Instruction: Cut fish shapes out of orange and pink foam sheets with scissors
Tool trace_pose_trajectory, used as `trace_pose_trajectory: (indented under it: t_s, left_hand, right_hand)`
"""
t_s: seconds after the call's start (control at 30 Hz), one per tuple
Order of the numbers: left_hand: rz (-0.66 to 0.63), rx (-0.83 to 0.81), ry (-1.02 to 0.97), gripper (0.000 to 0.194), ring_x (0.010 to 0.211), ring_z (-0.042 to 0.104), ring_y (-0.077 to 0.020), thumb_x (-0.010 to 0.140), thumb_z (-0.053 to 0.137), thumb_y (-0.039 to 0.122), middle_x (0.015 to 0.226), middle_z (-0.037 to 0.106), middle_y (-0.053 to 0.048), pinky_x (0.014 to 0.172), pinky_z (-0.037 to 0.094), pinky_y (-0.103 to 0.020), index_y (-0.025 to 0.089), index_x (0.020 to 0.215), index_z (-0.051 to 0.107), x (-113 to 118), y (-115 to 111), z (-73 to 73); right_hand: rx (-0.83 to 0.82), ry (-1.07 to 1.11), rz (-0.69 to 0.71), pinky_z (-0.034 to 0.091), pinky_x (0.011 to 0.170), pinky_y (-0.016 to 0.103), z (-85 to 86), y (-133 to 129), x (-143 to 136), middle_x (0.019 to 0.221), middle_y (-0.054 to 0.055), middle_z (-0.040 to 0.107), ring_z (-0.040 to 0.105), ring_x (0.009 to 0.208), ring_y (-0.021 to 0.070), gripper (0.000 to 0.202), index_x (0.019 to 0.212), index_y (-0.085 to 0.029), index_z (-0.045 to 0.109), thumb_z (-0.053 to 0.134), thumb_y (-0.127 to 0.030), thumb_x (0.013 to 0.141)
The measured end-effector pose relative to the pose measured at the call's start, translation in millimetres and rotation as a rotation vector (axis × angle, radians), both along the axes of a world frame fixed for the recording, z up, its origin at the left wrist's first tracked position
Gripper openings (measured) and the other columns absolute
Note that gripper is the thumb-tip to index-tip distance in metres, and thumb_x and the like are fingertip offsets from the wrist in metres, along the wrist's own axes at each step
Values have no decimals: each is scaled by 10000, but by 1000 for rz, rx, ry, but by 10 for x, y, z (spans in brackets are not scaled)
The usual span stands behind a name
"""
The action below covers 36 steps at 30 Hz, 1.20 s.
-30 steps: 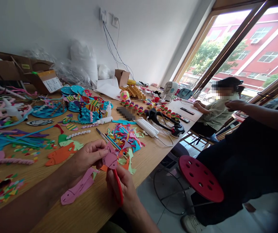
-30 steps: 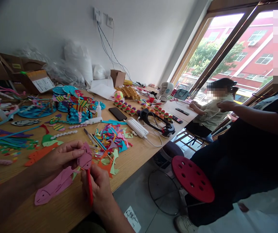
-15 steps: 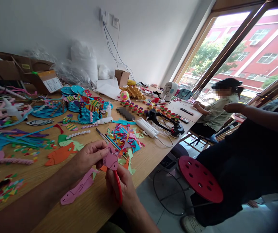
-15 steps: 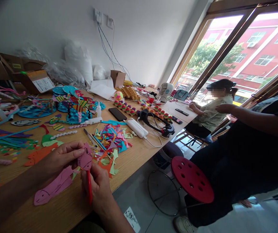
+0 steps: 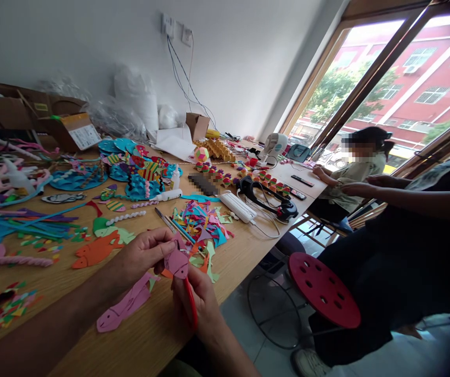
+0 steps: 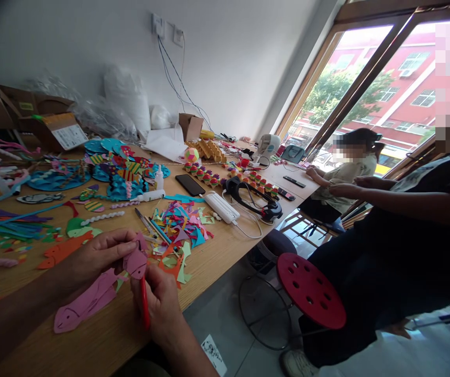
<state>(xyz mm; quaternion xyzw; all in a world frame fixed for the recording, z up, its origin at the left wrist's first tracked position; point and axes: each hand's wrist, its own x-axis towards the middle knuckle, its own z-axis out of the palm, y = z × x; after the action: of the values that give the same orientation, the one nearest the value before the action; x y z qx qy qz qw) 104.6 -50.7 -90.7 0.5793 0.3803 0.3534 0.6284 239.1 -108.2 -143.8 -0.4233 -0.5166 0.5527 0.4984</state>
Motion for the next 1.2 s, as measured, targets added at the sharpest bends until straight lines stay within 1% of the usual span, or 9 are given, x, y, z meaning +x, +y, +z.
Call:
trace_pose_trajectory:
  t_s: [0.1,0.23,0.37,0.63,0.73,0.87,0.97,1.1,1.2]
  left_hand:
    - [-20,-11,3,237,505,407,-92,742,628,395,562,499,63,474,334,-204,194,641,550,-1,2,4]
    - [-45,-18,-3,240,502,398,-91,756,624,393,556,502,63,472,322,-202,196,640,553,-12,6,-8]
    - [-57,-35,-30,237,496,389,-88,754,632,389,552,506,63,472,312,-203,196,643,550,-13,0,-13]
    - [-75,-63,-13,237,489,391,-86,731,647,381,534,496,67,468,312,-208,194,626,545,-39,1,15]
    - [-56,-54,-20,242,492,397,-89,724,652,384,531,492,66,468,315,-212,196,619,540,-22,-6,16]
    - [2,-34,-30,243,497,407,-91,729,642,398,547,508,61,479,320,-216,195,633,550,24,-33,20]
    - [21,-32,-17,257,499,410,-91,717,643,408,542,507,61,486,323,-217,194,620,538,41,-47,21]
    - [11,-30,-7,261,502,407,-89,726,635,415,555,505,63,490,320,-217,193,632,537,41,-44,-3]
    - [8,-26,-15,267,505,400,-87,740,630,417,562,496,66,489,317,-215,192,634,533,45,-41,-22]
  right_hand:
    - [6,-27,-8,259,382,195,9,-7,13,490,-67,376,325,407,68,566,650,-200,436,538,-750,739]
    - [29,-44,-13,245,378,194,-33,-6,22,485,-65,369,310,408,68,561,634,-202,425,509,-740,770]
    - [32,-30,-12,242,384,194,-66,-3,26,487,-68,355,303,414,66,564,614,-206,398,509,-735,774]
    - [0,-53,-1,244,396,202,-18,-28,37,497,-63,371,305,425,73,520,625,-205,418,545,-687,772]
    - [19,-79,-3,271,427,208,-14,-30,46,536,-47,400,329,464,84,515,635,-203,421,521,-683,791]
    - [60,-102,-9,281,444,218,-32,-26,55,568,-32,429,352,496,98,500,669,-198,446,470,-669,834]
    - [46,-77,8,280,443,217,-33,-27,53,560,-41,408,342,487,96,494,684,-197,452,475,-667,834]
    - [43,-71,-4,267,432,213,-29,-33,48,548,-48,377,318,476,89,526,650,-204,413,469,-699,820]
    - [49,-53,7,260,421,209,-36,-36,50,552,-51,374,306,465,85,522,677,-200,432,465,-699,828]
